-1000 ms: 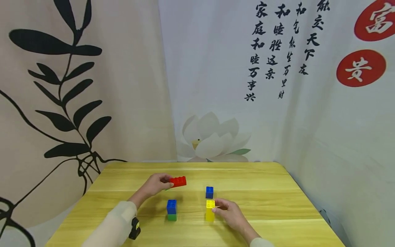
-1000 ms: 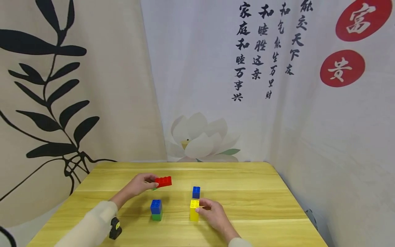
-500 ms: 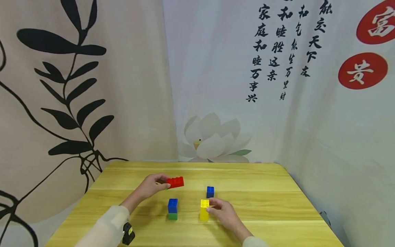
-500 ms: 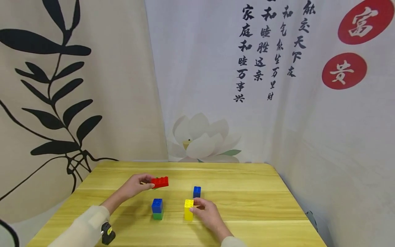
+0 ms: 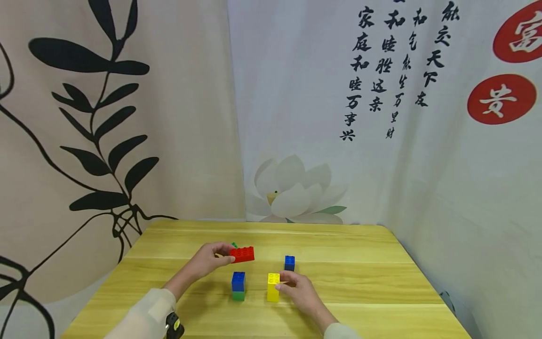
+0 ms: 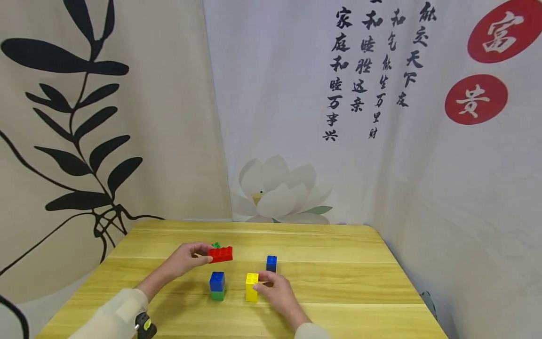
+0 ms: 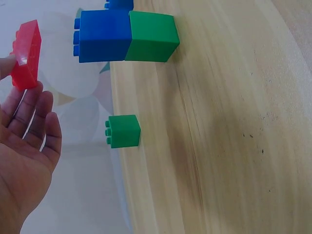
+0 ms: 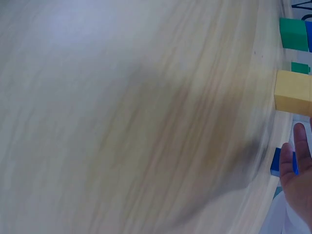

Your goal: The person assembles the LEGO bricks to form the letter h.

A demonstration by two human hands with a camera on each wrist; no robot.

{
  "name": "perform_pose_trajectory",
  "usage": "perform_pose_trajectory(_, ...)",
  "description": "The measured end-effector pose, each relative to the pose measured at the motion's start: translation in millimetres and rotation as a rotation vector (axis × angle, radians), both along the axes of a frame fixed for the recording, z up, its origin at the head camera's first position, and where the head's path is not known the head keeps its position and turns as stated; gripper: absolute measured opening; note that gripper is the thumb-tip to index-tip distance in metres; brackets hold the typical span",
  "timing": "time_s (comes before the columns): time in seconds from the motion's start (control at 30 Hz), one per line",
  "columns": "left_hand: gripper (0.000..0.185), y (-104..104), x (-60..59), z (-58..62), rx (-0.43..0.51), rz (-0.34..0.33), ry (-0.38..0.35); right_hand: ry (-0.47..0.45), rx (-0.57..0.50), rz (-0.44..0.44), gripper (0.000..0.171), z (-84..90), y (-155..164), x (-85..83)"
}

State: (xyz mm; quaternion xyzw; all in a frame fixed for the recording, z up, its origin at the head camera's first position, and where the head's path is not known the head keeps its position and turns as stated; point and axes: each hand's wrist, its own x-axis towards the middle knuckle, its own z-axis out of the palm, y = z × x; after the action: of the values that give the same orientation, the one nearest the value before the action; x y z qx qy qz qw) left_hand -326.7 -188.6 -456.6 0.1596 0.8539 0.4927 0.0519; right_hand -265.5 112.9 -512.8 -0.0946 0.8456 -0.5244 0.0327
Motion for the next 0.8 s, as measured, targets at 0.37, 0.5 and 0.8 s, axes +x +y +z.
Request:
perform_pose_trajectory(0.37, 0.035, 1, 6.2, -3.1, 0.007, -0.013, 0.03, -0.015, -0.03, 0.019, 0.044, -2.7, -19, -5.0)
perform_pose_trajectory(0.5, 0.036, 2, 10.0, -3.6, 0.012, -0.024, 0.024, -0.009, -0.04, 0.026, 0.043, -3.8, -24, -6.5)
perform_pose_trajectory(0.8, 0.036, 6, 14.2, -9.2, -0.01, -0.043, 0.008, -0.025, -0.068, 0.03, 0.042, -2.0, -33, -4.5)
